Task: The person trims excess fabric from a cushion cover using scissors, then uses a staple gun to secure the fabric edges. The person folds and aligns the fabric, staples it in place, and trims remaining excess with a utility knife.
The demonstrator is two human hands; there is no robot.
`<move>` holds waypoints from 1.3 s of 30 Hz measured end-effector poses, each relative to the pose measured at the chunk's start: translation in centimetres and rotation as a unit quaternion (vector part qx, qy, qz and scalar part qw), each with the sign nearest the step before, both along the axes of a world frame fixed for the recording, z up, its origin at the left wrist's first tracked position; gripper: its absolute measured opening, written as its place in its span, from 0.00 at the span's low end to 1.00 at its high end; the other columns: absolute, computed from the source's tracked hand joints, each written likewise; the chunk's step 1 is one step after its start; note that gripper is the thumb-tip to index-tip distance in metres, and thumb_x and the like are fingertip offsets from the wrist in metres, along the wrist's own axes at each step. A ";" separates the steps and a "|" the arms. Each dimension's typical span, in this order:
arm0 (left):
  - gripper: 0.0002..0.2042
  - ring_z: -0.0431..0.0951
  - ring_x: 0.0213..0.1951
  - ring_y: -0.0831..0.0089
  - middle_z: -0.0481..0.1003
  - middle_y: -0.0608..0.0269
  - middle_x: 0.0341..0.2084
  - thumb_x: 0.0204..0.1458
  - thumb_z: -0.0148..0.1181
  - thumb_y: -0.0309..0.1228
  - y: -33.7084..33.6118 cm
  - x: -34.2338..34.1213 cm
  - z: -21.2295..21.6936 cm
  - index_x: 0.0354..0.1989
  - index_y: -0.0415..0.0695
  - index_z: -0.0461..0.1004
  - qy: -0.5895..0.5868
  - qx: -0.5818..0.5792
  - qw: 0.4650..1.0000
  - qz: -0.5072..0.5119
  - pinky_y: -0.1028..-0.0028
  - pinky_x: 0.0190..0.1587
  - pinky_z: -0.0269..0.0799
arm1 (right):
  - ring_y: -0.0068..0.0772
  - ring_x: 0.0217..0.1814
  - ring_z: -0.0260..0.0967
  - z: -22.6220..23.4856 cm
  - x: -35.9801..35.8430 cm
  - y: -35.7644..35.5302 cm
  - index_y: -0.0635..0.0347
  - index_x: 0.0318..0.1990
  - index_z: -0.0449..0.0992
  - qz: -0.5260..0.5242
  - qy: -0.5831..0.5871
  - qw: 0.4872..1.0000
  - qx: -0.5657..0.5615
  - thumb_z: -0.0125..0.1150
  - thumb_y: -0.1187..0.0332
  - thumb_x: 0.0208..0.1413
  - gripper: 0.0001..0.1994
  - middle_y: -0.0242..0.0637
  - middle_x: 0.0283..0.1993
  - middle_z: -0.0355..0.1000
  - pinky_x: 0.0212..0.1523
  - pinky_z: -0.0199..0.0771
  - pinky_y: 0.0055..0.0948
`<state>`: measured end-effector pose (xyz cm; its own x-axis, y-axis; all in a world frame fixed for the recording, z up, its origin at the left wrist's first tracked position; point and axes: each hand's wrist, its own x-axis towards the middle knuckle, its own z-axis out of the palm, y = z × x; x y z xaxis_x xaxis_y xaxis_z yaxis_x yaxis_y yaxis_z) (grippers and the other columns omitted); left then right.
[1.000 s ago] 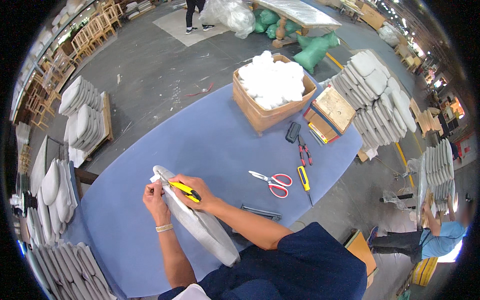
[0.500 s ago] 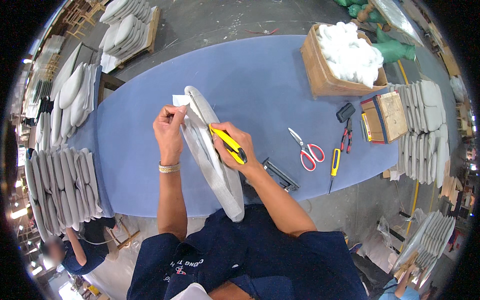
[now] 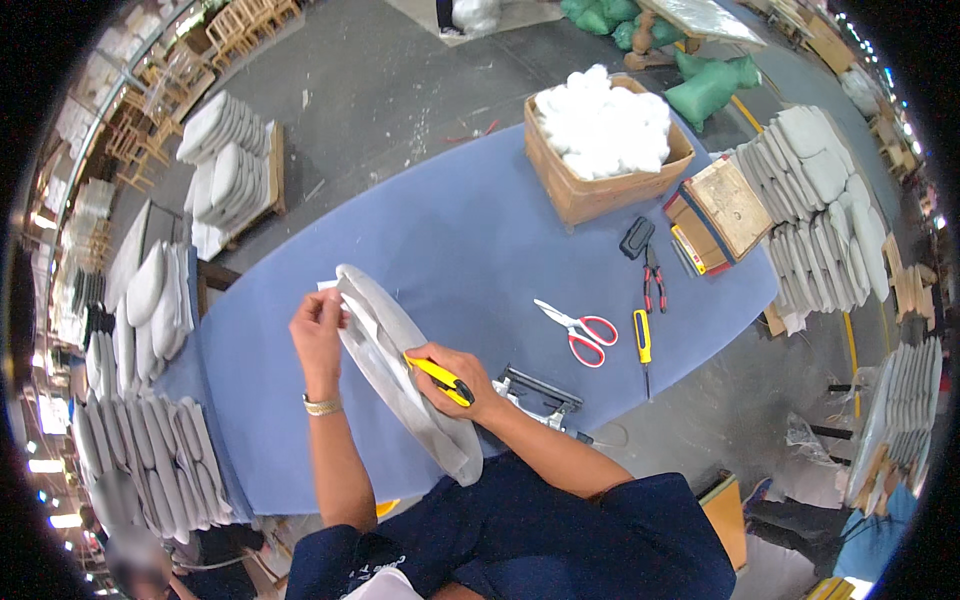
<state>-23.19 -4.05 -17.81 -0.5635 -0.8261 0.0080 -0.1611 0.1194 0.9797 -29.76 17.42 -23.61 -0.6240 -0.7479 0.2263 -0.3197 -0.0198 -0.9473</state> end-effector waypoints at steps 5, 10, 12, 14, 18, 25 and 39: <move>0.21 0.79 0.34 0.65 0.80 0.50 0.39 0.56 0.71 0.39 3.9 2.2 -3.3 0.48 0.32 0.78 -0.161 -0.204 0.965 0.021 0.66 0.39 0.75 | 0.45 0.31 0.78 -0.3 -0.4 0.0 0.57 0.49 0.78 -0.018 -0.001 0.999 -0.044 0.62 0.67 0.61 0.11 0.42 0.31 0.77 0.34 0.76 0.36; 0.21 0.80 0.41 0.54 0.76 0.50 0.41 0.54 0.72 0.40 6.3 2.4 -4.7 0.46 0.35 0.76 -0.247 -0.278 0.928 -0.017 0.58 0.43 0.77 | 0.46 0.32 0.77 -0.2 -0.1 0.3 0.59 0.48 0.78 0.004 -0.012 0.998 -0.061 0.62 0.67 0.61 0.11 0.44 0.32 0.77 0.35 0.75 0.36; 0.20 0.79 0.43 0.50 0.75 0.51 0.41 0.53 0.72 0.40 6.7 1.7 -3.7 0.45 0.37 0.76 -0.275 -0.319 0.907 -0.018 0.56 0.42 0.77 | 0.36 0.32 0.79 -0.6 -0.4 0.4 0.59 0.49 0.79 0.007 0.011 0.998 -0.054 0.62 0.68 0.62 0.11 0.40 0.34 0.80 0.36 0.77 0.31; 0.19 0.79 0.43 0.49 0.74 0.52 0.42 0.52 0.72 0.39 7.0 1.4 -3.5 0.45 0.39 0.76 -0.274 -0.348 0.896 -0.029 0.55 0.43 0.77 | 0.39 0.32 0.78 -0.7 -0.4 0.3 0.59 0.49 0.78 0.004 -0.004 0.998 -0.066 0.62 0.66 0.61 0.11 0.42 0.33 0.78 0.35 0.75 0.33; 0.15 0.78 0.46 0.53 0.73 0.55 0.42 0.52 0.71 0.37 6.8 0.9 -3.7 0.44 0.43 0.79 -0.274 -0.385 0.879 -0.067 0.57 0.46 0.76 | 0.39 0.31 0.77 -0.9 -0.6 0.6 0.59 0.48 0.78 -0.014 -0.001 0.997 -0.080 0.62 0.66 0.62 0.11 0.42 0.32 0.78 0.35 0.75 0.34; 0.06 0.79 0.43 0.56 0.79 0.56 0.37 0.52 0.68 0.31 5.5 -0.4 -4.6 0.36 0.43 0.82 -0.206 -0.409 0.880 -0.123 0.60 0.45 0.77 | 0.33 0.36 0.79 -1.1 -0.9 1.3 0.60 0.49 0.78 -0.012 -0.011 0.999 -0.045 0.62 0.68 0.62 0.10 0.40 0.37 0.81 0.41 0.77 0.30; 0.11 0.71 0.26 0.80 0.74 0.68 0.24 0.60 0.64 0.33 4.7 -1.3 -5.2 0.36 0.36 0.77 -0.086 0.038 0.989 -0.116 0.75 0.29 0.68 | 0.25 0.45 0.78 -2.8 -2.0 1.7 0.59 0.49 0.79 -0.045 -0.084 0.993 -0.068 0.62 0.67 0.63 0.11 0.38 0.44 0.81 0.48 0.76 0.27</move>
<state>-24.48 0.68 -23.03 -0.7254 -0.6691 -0.1616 -0.3027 0.0993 0.9479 -31.75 19.10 -26.39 -0.7244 -0.6571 0.2084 -0.1634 -0.1300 -0.9780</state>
